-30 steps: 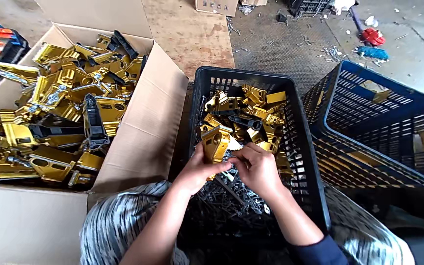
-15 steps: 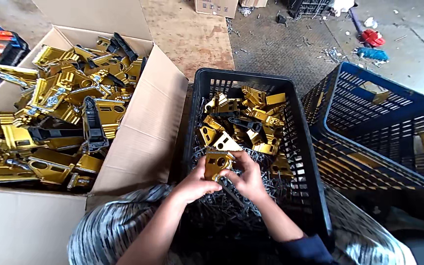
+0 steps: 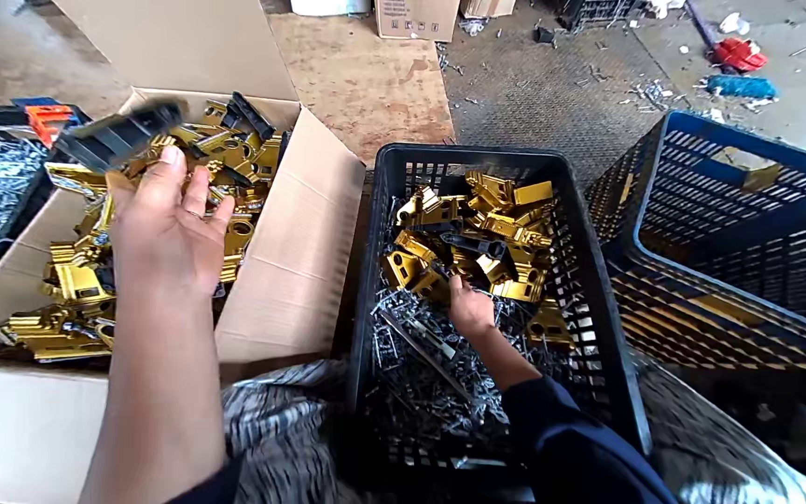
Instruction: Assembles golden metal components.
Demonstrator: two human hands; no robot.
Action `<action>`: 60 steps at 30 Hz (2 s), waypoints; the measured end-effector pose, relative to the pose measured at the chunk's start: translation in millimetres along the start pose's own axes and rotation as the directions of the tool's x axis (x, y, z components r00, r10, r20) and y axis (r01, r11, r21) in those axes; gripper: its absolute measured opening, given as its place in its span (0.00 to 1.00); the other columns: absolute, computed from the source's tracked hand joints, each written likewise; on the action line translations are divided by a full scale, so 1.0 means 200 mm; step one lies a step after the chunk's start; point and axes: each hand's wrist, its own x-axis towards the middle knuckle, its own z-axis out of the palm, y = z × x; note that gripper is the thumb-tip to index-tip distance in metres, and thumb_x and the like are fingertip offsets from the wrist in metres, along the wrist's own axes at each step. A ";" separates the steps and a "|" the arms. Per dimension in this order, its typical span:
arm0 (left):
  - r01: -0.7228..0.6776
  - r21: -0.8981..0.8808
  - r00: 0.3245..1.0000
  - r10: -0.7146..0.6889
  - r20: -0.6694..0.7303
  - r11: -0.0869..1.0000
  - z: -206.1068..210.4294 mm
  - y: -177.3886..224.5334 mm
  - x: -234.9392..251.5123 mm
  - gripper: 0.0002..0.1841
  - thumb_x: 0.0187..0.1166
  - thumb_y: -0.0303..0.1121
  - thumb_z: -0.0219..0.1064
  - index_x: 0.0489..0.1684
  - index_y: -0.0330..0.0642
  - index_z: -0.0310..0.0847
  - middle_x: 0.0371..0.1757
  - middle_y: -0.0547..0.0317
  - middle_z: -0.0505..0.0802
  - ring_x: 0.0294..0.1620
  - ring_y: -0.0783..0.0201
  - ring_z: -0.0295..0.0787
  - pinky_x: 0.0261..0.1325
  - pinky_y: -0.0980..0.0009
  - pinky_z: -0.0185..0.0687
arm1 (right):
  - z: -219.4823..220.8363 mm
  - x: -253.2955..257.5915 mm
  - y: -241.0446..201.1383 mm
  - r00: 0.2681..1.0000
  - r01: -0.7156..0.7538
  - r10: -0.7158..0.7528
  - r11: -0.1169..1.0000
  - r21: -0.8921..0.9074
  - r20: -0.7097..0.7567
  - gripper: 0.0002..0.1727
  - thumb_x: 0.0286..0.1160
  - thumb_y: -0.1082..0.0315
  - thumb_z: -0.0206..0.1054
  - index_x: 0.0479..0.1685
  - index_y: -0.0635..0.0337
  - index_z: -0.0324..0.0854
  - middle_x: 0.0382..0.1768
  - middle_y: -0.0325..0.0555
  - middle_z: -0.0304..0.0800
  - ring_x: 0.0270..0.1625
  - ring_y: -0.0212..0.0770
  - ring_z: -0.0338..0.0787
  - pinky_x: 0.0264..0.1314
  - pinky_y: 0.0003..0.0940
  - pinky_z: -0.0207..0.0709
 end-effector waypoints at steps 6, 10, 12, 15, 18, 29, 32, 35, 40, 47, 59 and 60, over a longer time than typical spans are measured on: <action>0.308 0.153 0.915 -0.336 0.222 0.939 0.18 -0.28 -0.54 0.40 0.85 0.45 0.60 0.94 0.51 0.38 0.85 0.56 0.72 0.80 0.60 0.74 0.77 0.54 0.75 | -0.26 -0.21 0.05 0.960 0.269 -0.176 0.789 0.553 -0.216 0.19 0.60 0.64 0.80 0.44 0.65 0.79 0.34 0.56 0.88 0.39 0.56 0.90 0.40 0.60 0.82; 0.242 0.120 0.869 -0.270 0.414 0.963 0.30 -0.61 -0.75 0.58 0.59 0.43 0.84 0.91 0.43 0.44 0.71 0.54 0.84 0.66 0.62 0.86 0.66 0.62 0.87 | -0.36 -0.34 -0.04 0.691 0.418 -0.692 0.147 0.896 -0.209 0.13 0.59 0.75 0.78 0.33 0.56 0.76 0.31 0.35 0.89 0.35 0.28 0.88 0.39 0.27 0.85; 0.108 0.031 0.929 -0.112 0.354 0.994 0.34 -0.67 -0.74 0.49 0.57 0.31 0.84 0.83 0.39 0.57 0.61 0.53 0.89 0.57 0.60 0.91 0.58 0.63 0.91 | -0.35 -0.27 -0.08 0.657 0.379 -0.751 0.249 0.891 -0.069 0.07 0.66 0.75 0.74 0.39 0.60 0.83 0.31 0.35 0.90 0.31 0.24 0.86 0.35 0.23 0.82; 0.027 0.097 0.986 -0.043 0.164 0.995 0.33 -0.66 -0.65 0.54 0.57 0.28 0.86 0.86 0.41 0.48 0.58 0.53 0.85 0.50 0.63 0.90 0.54 0.65 0.91 | -0.22 -0.06 -0.10 0.897 0.387 -0.440 0.834 0.392 0.051 0.14 0.74 0.74 0.68 0.55 0.55 0.92 0.48 0.54 0.94 0.43 0.53 0.93 0.45 0.55 0.87; 0.116 0.050 0.989 -0.120 0.084 0.992 0.31 -0.62 -0.62 0.52 0.61 0.22 0.79 0.87 0.45 0.43 0.59 0.52 0.82 0.52 0.62 0.88 0.54 0.63 0.89 | 0.03 0.09 -0.13 0.958 0.239 -0.238 0.971 0.013 0.163 0.22 0.77 0.74 0.64 0.67 0.45 0.88 0.77 0.60 0.77 0.70 0.71 0.83 0.59 0.75 0.79; 0.283 0.000 0.948 -0.280 0.154 0.959 0.29 -0.55 -0.71 0.32 0.74 0.29 0.74 0.79 0.50 0.66 0.57 0.56 0.89 0.48 0.64 0.91 0.47 0.67 0.91 | -0.21 -0.29 0.21 0.874 0.440 -0.475 0.862 0.250 0.101 0.18 0.88 0.61 0.58 0.57 0.63 0.88 0.48 0.61 0.93 0.57 0.61 0.90 0.68 0.65 0.76; 0.194 0.178 0.948 -0.231 0.219 0.965 0.33 -0.59 -0.73 0.19 0.89 0.37 0.60 0.75 0.46 0.71 0.56 0.56 0.90 0.54 0.65 0.91 0.58 0.65 0.89 | -0.30 -0.41 0.28 0.867 0.478 -0.462 0.877 0.048 -0.187 0.14 0.83 0.62 0.63 0.45 0.56 0.95 0.39 0.55 0.96 0.58 0.65 0.90 0.75 0.80 0.60; -0.006 0.433 0.924 -0.161 0.347 0.902 0.32 -0.62 -0.75 0.12 0.91 0.36 0.55 0.62 0.44 0.79 0.44 0.61 0.91 0.45 0.72 0.91 0.51 0.69 0.89 | -0.43 -0.49 0.25 0.521 0.694 -0.555 0.718 -0.057 -0.649 0.13 0.80 0.64 0.63 0.42 0.56 0.95 0.34 0.41 0.95 0.45 0.47 0.93 0.68 0.58 0.78; 0.004 0.426 0.805 -0.255 0.535 0.905 0.33 -0.61 -0.78 0.11 0.89 0.35 0.58 0.58 0.42 0.83 0.45 0.62 0.92 0.47 0.72 0.90 0.55 0.70 0.87 | -0.49 -0.54 0.12 0.368 0.704 -0.596 0.680 -0.205 -0.714 0.14 0.82 0.59 0.63 0.45 0.51 0.96 0.27 0.39 0.91 0.32 0.41 0.87 0.49 0.49 0.71; -0.090 0.446 0.841 -0.172 0.513 0.891 0.35 -0.65 -0.83 0.14 0.91 0.40 0.57 0.46 0.44 0.87 0.34 0.68 0.89 0.37 0.79 0.84 0.44 0.78 0.80 | -0.33 -0.57 0.00 0.399 0.649 -0.494 0.748 -0.143 -0.773 0.13 0.81 0.61 0.64 0.48 0.50 0.96 0.20 0.41 0.80 0.23 0.41 0.79 0.37 0.44 0.69; -0.362 0.285 0.803 0.142 0.579 0.887 0.31 -0.59 -0.73 0.13 0.86 0.35 0.59 0.31 0.43 0.84 0.24 0.71 0.84 0.26 0.81 0.80 0.31 0.82 0.78 | -0.28 -0.59 0.13 0.646 0.763 -0.430 0.339 0.551 -0.630 0.18 0.82 0.72 0.61 0.66 0.57 0.89 0.83 0.53 0.72 0.74 0.39 0.84 0.73 0.35 0.83; -0.296 0.211 0.768 0.101 0.633 0.932 0.29 -0.58 -0.72 0.13 0.87 0.35 0.57 0.34 0.44 0.85 0.27 0.71 0.87 0.30 0.79 0.84 0.36 0.79 0.83 | -0.28 -0.60 0.15 0.647 0.753 -0.453 0.249 0.609 -0.614 0.19 0.83 0.63 0.64 0.67 0.56 0.89 0.85 0.54 0.69 0.81 0.43 0.78 0.78 0.39 0.80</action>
